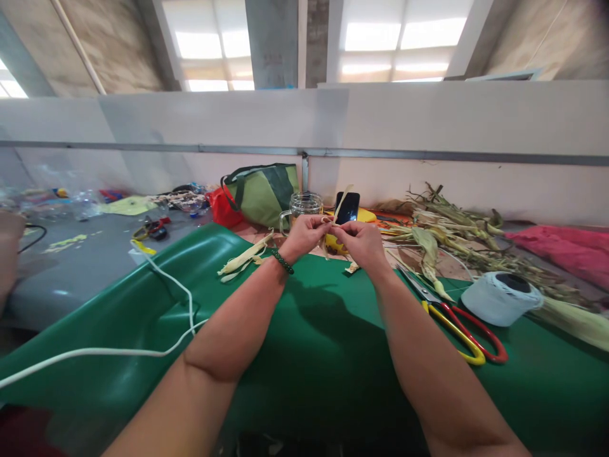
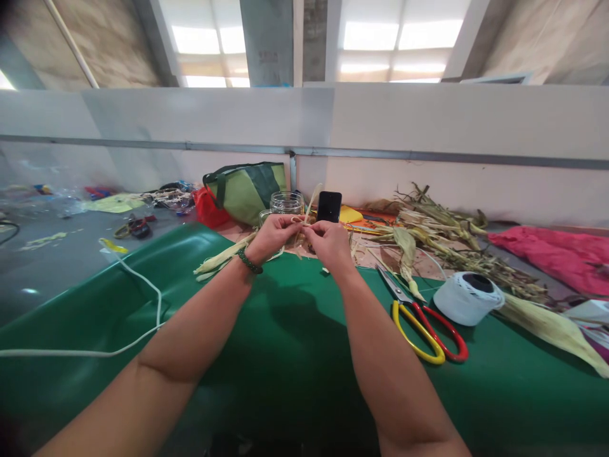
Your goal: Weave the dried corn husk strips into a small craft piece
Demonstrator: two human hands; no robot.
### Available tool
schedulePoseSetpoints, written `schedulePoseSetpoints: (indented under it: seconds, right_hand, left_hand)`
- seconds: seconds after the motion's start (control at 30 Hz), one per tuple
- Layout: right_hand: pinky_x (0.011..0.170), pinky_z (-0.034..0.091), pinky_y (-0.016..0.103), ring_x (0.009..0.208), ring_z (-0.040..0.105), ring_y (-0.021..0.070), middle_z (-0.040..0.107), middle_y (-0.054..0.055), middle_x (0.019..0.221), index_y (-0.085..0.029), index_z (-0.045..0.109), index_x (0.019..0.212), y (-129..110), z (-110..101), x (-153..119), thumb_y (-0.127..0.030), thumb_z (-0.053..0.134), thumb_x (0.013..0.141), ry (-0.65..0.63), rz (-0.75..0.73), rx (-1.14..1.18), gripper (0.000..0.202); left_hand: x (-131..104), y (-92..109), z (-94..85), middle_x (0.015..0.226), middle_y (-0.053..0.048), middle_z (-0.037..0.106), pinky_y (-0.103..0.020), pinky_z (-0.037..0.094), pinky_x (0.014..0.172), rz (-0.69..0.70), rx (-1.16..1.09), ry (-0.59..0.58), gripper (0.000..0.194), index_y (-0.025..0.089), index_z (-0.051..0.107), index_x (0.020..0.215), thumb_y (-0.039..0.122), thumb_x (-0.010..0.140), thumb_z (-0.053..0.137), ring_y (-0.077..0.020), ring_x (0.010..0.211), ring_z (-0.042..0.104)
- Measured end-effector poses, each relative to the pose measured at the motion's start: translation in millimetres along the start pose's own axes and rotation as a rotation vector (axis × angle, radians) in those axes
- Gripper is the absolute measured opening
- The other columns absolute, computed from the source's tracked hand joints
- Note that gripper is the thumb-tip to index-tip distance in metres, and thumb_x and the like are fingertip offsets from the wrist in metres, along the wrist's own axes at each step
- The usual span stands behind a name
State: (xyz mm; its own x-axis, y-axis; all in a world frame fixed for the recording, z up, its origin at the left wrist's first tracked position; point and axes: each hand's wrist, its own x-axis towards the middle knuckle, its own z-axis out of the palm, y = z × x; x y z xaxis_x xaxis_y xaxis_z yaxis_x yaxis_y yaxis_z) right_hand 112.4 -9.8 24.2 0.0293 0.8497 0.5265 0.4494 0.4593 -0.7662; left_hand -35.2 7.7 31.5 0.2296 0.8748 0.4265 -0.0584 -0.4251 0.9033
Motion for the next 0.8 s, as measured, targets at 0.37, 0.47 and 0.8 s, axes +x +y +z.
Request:
schedulePoseSetpoints:
  seconds: [0.37, 0.47, 0.8]
  right_hand:
    - [0.053, 0.034, 0.027, 0.055, 0.055, 0.0161, 0.064, 0.002, 0.057, -0.02, 0.07, 0.071, 7.0, -5.0, 0.7, -0.044, 0.061, 0.081, -0.01, -0.151, -0.309, 0.028]
    - [0.061, 0.038, 0.03, 0.071, 0.057, 0.0206, 0.067, 0.005, 0.072, -0.021, 0.07, 0.078, 5.4, -6.5, -0.9, -0.037, 0.059, 0.084, 0.109, -0.336, -0.488, 0.02]
    - [0.075, 0.042, 0.032, 0.083, 0.054, 0.0199, 0.066, 0.007, 0.081, -0.021, 0.072, 0.081, 2.2, 11.8, -8.8, -0.019, 0.049, 0.091, -0.022, -0.823, -0.56, 0.025]
  left_hand:
    - [0.1, 3.2, -2.2, 0.064, -0.002, 0.066, -0.023, 0.048, 0.065, -0.072, -0.076, -0.004, 0.025, 0.009, 0.068, 0.067, 0.03, 0.062, 0.08, -0.0095, 0.061, 0.059]
    - [1.4, 1.1, -4.5, 0.064, -0.003, 0.067, -0.023, 0.049, 0.064, -0.152, -0.15, 0.059, 0.022, 0.009, 0.067, 0.069, 0.025, 0.061, 0.08, -0.0099, 0.061, 0.061]
    - [-3.2, 1.5, -3.2, 0.059, 0.0, 0.06, -0.018, 0.037, 0.052, -0.216, -0.25, -0.011, 0.027, 0.008, 0.067, 0.066, 0.025, 0.054, 0.084, -0.0049, 0.053, 0.05]
